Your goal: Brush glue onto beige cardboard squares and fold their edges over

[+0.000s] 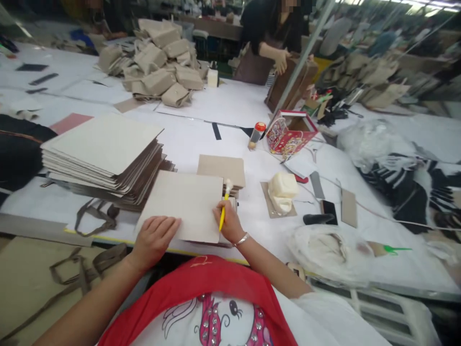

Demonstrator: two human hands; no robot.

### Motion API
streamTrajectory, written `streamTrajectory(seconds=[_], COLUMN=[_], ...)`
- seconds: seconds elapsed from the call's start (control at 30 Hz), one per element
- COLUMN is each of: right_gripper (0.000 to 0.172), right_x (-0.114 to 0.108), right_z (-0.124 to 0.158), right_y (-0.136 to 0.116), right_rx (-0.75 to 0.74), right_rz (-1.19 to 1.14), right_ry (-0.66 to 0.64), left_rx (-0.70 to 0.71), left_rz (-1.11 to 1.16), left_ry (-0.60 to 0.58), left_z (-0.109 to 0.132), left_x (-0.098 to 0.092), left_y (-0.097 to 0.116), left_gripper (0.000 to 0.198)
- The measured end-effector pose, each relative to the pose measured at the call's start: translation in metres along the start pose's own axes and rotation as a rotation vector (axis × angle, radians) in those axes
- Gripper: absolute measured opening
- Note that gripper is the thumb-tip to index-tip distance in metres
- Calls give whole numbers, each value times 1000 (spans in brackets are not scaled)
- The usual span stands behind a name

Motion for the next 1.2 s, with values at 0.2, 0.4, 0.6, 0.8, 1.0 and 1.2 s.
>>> streamTrajectory(seconds=[0.2,0.4,0.6,0.8,1.0,1.2], right_gripper=[12,19,33,44,34,20], right_x=[8,15,-24,-101,-60,0], right_z=[58,60,42,-33,-151,-205], right_y=[91,123,107,59,33,52], right_rx=[175,266,309,220,328,362], right_rz=[374,565,615,186,-365,-374], right_ry=[-216,-262,-110,294,4,-335], left_rx=[211,149,101,76,18,-93], left_rz=[164,154,127,240,218,153], left_ry=[-328,-544,-550,-388,-191,-380], left_z=[28,19,16,-31,-147,-176], left_x=[75,114,122,115,132,167], left_y=[36,50,37,35,26,12], left_gripper=[22,16,11,38,48,46])
Point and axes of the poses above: each hand's wrist, its own z-axis away from the middle knuckle, its own x-axis out of the palm, y = z × x, the point moved 2 cm from there along -z, towards the middle knuckle, and after that the axes turned 2 degrees about -x, right-handed, at the moved point
